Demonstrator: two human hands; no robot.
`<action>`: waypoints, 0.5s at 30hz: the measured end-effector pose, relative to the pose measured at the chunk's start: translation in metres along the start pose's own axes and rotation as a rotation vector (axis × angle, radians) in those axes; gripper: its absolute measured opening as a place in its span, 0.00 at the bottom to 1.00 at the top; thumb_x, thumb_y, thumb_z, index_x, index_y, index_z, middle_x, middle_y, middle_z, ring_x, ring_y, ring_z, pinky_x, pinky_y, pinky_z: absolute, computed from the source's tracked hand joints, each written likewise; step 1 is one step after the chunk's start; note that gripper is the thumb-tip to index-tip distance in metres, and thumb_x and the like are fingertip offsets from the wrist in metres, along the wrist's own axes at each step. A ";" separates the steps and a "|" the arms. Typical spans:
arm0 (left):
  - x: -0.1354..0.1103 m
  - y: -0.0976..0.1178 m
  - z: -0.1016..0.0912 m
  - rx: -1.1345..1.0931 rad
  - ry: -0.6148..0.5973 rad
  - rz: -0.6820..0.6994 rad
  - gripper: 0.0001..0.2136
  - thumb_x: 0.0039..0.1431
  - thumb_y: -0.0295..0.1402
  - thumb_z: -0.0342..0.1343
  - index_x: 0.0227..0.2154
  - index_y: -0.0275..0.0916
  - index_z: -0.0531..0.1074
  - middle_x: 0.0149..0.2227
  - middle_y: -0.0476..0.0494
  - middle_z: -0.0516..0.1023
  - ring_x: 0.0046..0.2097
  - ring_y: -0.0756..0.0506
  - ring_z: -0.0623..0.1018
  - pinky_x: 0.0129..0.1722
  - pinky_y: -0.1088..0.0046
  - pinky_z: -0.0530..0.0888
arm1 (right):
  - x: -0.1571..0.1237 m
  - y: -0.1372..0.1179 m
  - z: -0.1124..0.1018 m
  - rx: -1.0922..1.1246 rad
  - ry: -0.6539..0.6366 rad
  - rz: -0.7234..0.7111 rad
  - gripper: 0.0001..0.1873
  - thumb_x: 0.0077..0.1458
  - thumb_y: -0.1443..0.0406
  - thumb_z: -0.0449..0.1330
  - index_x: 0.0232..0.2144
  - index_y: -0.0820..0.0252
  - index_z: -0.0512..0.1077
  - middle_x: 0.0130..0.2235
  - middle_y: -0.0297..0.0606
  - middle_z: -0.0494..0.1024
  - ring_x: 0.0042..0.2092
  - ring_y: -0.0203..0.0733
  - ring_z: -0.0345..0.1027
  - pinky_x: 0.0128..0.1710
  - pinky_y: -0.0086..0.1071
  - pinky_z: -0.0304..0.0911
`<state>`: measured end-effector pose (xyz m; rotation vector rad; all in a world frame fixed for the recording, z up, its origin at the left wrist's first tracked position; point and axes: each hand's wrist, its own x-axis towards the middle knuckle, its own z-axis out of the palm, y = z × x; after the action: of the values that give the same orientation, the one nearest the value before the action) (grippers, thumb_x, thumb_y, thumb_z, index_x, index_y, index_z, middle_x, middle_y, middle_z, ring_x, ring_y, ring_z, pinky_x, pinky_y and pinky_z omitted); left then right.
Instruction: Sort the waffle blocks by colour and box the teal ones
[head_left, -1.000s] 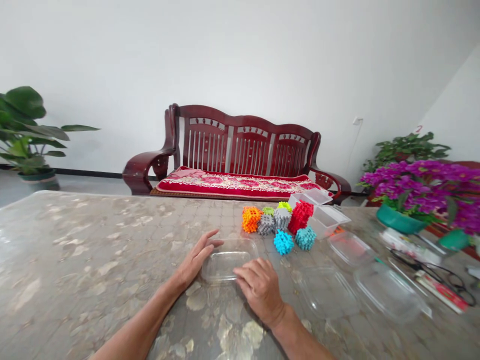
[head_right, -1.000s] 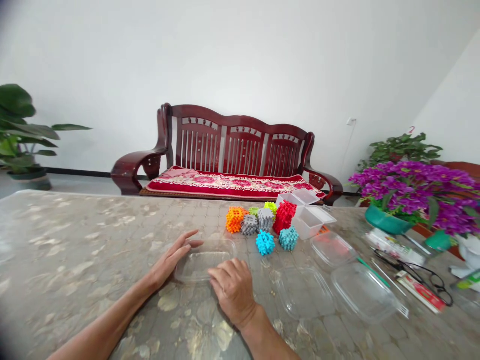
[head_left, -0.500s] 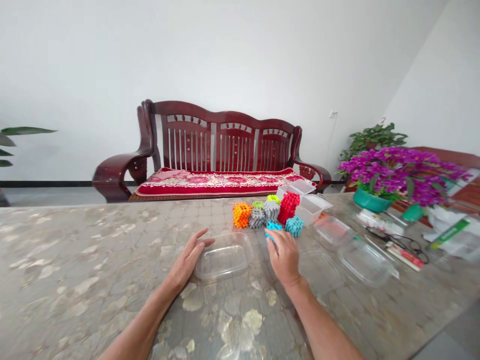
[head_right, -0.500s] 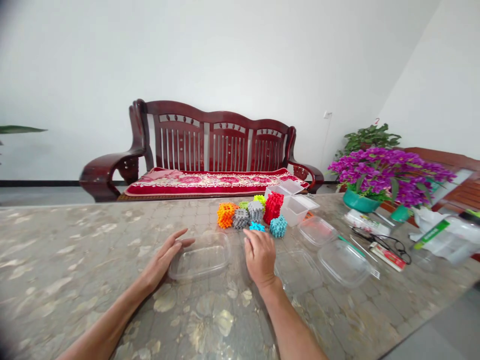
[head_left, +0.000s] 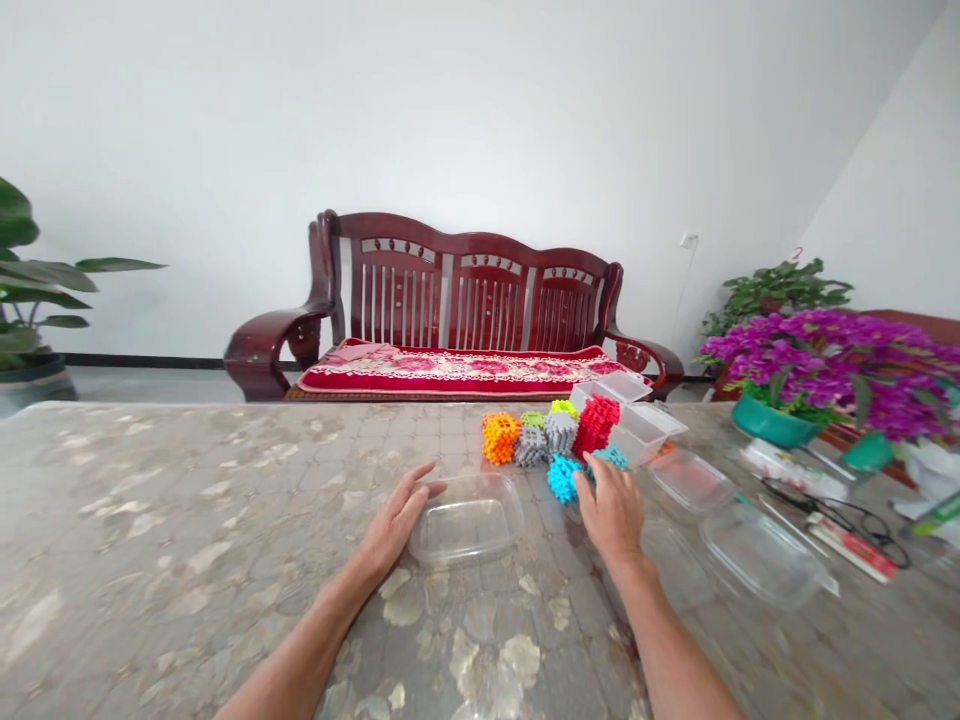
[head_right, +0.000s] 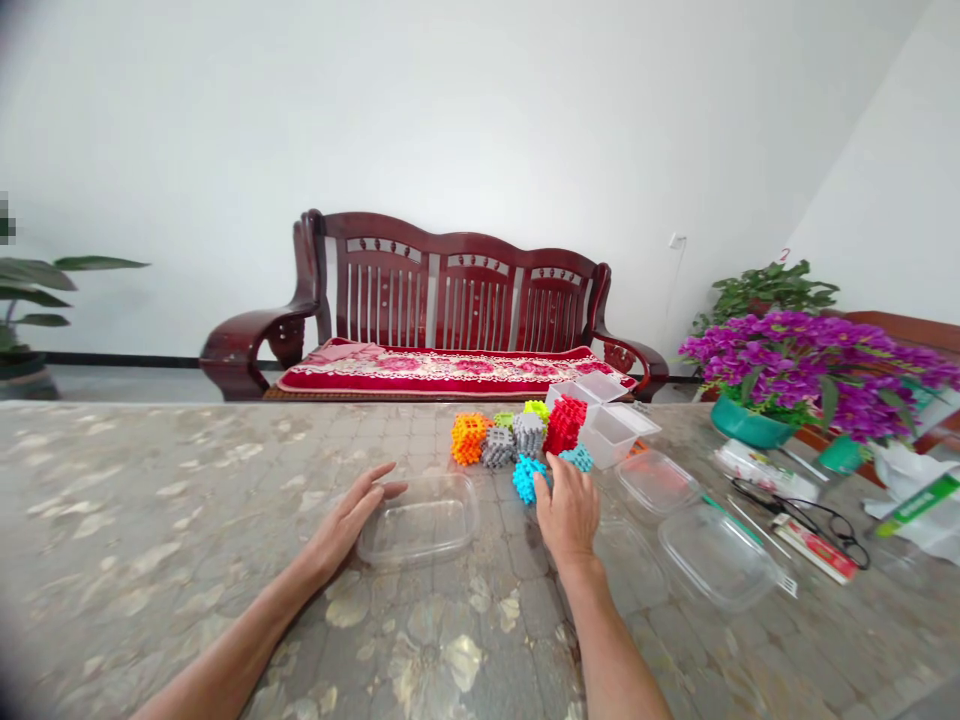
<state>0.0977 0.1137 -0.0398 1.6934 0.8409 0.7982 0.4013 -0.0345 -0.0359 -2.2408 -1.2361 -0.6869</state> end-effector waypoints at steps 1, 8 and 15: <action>0.000 0.001 0.000 0.004 0.002 -0.002 0.30 0.61 0.51 0.45 0.60 0.38 0.64 0.50 0.36 0.81 0.56 0.38 0.77 0.62 0.53 0.65 | 0.001 -0.002 0.000 -0.013 -0.027 0.005 0.22 0.64 0.57 0.53 0.55 0.59 0.72 0.53 0.44 0.78 0.50 0.51 0.67 0.50 0.40 0.57; 0.001 0.001 0.000 0.016 -0.004 -0.022 0.30 0.62 0.51 0.45 0.61 0.38 0.63 0.51 0.36 0.81 0.57 0.39 0.76 0.63 0.54 0.64 | 0.004 -0.004 0.007 -0.024 -0.142 0.009 0.21 0.62 0.57 0.56 0.53 0.60 0.75 0.48 0.47 0.81 0.47 0.52 0.70 0.48 0.41 0.59; 0.002 -0.003 0.000 0.020 0.009 0.000 0.28 0.62 0.50 0.46 0.60 0.39 0.65 0.50 0.38 0.82 0.57 0.38 0.76 0.62 0.55 0.66 | 0.004 0.006 0.016 -0.011 -0.093 0.000 0.18 0.62 0.62 0.53 0.49 0.59 0.78 0.43 0.45 0.83 0.42 0.47 0.72 0.45 0.37 0.62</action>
<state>0.0982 0.1155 -0.0421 1.7085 0.8576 0.8001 0.4114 -0.0249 -0.0466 -2.3047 -1.2784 -0.5969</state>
